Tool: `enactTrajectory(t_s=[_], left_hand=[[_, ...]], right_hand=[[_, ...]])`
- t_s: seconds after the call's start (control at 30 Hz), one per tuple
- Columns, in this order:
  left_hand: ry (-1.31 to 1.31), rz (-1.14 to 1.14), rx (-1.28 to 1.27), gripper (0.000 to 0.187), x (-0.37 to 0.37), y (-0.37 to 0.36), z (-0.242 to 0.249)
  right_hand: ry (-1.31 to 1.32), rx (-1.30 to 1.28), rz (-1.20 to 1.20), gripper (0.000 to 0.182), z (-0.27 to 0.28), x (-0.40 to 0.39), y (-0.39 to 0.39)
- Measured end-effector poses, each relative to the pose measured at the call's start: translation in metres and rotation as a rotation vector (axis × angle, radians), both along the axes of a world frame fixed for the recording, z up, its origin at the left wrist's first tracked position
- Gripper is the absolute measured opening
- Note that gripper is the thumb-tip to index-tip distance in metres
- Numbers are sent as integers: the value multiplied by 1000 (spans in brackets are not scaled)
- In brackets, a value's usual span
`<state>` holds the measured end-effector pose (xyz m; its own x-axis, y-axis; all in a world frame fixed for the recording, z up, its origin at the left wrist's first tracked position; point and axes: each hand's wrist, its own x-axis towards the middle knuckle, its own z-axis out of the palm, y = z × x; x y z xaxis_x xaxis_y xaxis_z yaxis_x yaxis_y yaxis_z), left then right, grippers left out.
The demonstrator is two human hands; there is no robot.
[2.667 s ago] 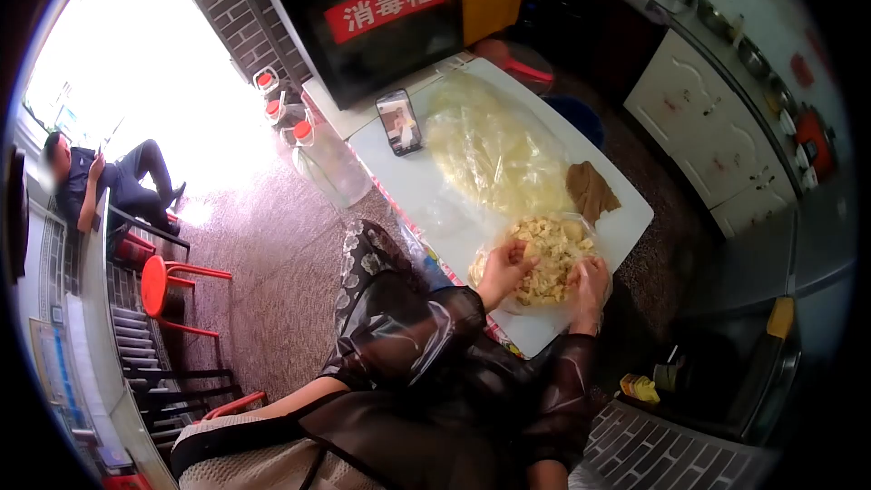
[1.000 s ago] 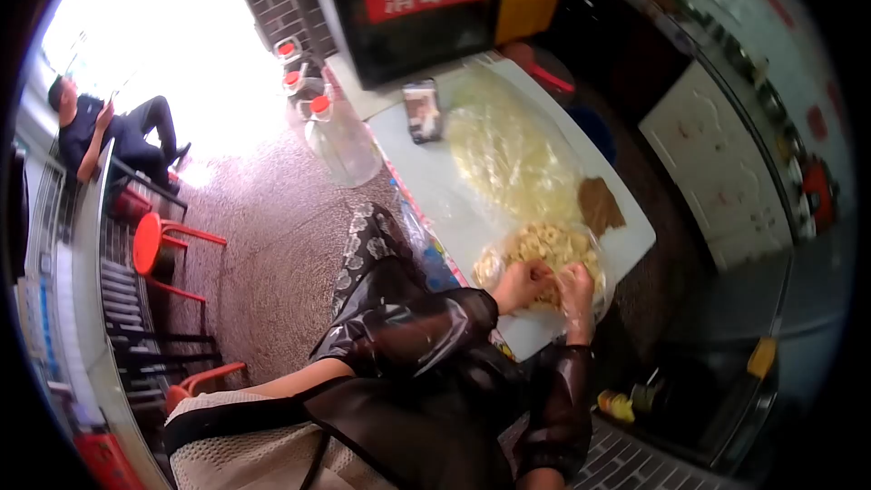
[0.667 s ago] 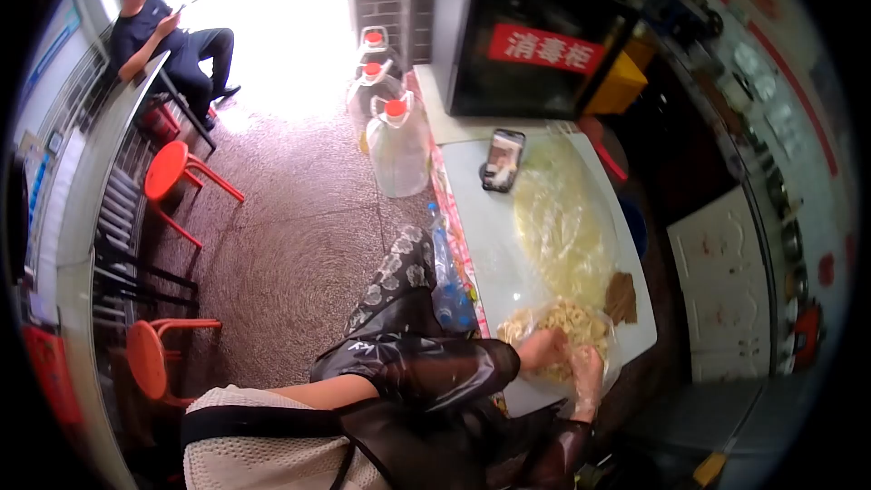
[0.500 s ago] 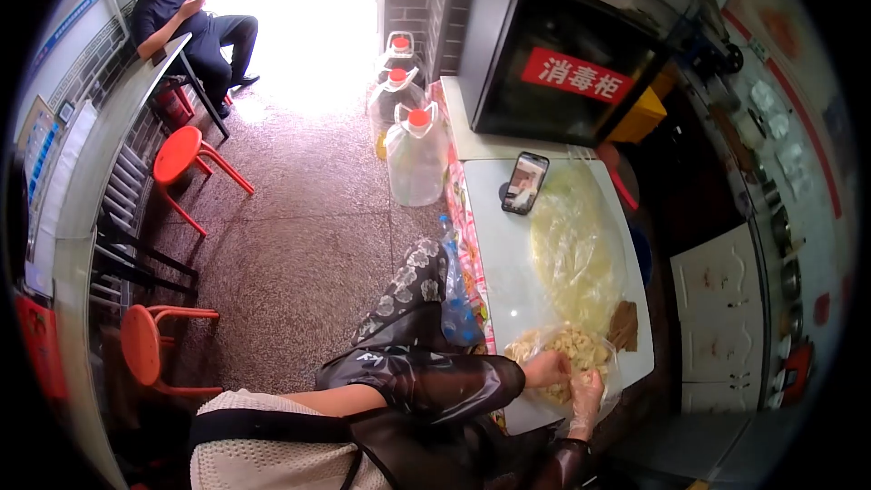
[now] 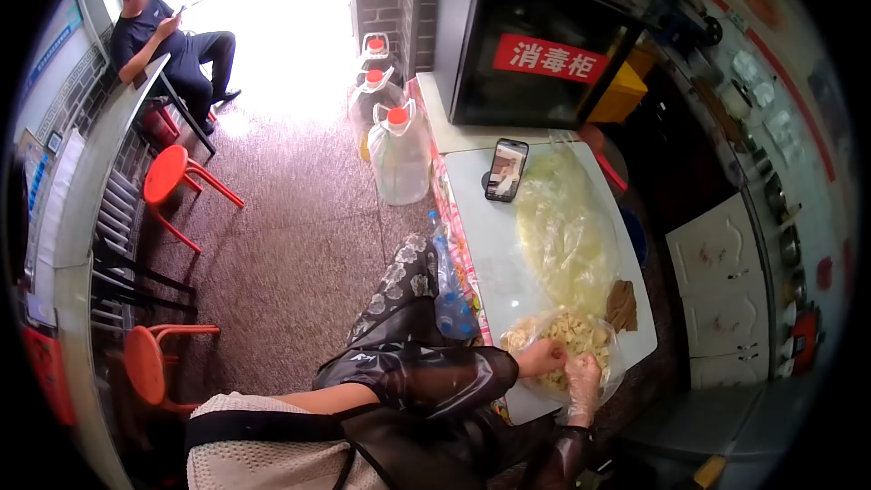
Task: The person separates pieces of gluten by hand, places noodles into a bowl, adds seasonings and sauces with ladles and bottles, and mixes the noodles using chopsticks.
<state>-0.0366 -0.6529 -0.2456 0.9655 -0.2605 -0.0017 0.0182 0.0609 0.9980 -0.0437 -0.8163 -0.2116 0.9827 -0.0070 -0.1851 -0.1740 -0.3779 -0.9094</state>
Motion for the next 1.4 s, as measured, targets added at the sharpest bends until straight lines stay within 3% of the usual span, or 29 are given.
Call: enactTrajectory(t_s=[0.03,0.13,0.2,0.23,0.27,0.3,0.33,0.37,0.47,0.53,0.57,0.63,0.67,0.77,0.83,0.9,0.93,0.97,1.0,1.03,1.1,1.13,1.2,1.23,1.3,1.33,1.37,1.4], left_hand=[[33,-41,36,13,0,3,3],[95,-89,-87,14,2,7,17],[160,-91,-99,16,1,3,17],[145,-95,-184,16,2,-1,8],[214,-107,-161,15,0,10,33],[264,-91,-202,13,3,6,20],[334,-121,-223,12,3,15,38],[346,-67,-278,13,7,13,18],[367,-100,-235,14,11,19,38],[417,-109,-276,14,7,12,34],[417,-121,-270,14,11,8,26],[279,-158,-166,13,11,4,10],[285,-170,-161,13,10,4,15],[283,-178,0,11,7,4,31],[285,-73,-56,11,10,-1,37],[262,-127,-3,12,12,-1,25],[288,-99,-142,11,10,-1,13],[198,-96,-59,10,9,4,18],[257,-122,-150,10,8,9,22],[182,-90,-131,10,10,9,22],[260,-77,-360,17,16,5,10],[230,-54,-258,16,16,1,11],[194,-32,-166,14,20,-1,25],[197,-65,-112,12,19,0,31],[101,-87,58,10,16,8,40],[-3,-109,159,9,19,10,43],[27,-167,46,12,26,9,23],[37,-140,149,14,26,7,21]], right_hand=[[-173,-27,6,14,-9,-1,-3],[-167,90,-55,14,-6,2,-9],[-197,343,-253,17,1,-10,3],[-229,342,-432,22,-7,-14,5],[-387,277,-509,16,-9,-13,7],[-213,331,-299,10,13,-8,-2],[-245,404,-312,7,-1,-5,-19],[-225,436,-385,10,9,-7,-22],[-200,557,-387,17,51,-16,5],[109,358,-64,22,57,-15,15],[105,362,-76,22,40,-11,11],[-293,-40,-2,20,-7,-6,4],[-54,98,-3,16,33,-12,16],[-36,334,-121,13,36,-14,20],[-47,286,-157,12,21,-18,8],[-439,248,-183,12,-14,0,5],[-407,49,-263,12,-26,2,-11],[-383,-146,-340,12,-41,1,-27],[-258,294,-390,12,-16,-10,-28],[-227,480,-292,13,-9,-10,-32],[-56,515,-29,18,24,-13,-15],[-66,519,-3,18,28,-14,-4],[-119,213,-82,23,36,-19,16],[-119,210,-78,23,34,-14,14],[-279,-100,-11,24,16,-9,7],[-236,-62,-38,25,15,-8,13],[-185,-33,-85,26,13,-6,16],[-158,6,-121,28,14,-5,14]])
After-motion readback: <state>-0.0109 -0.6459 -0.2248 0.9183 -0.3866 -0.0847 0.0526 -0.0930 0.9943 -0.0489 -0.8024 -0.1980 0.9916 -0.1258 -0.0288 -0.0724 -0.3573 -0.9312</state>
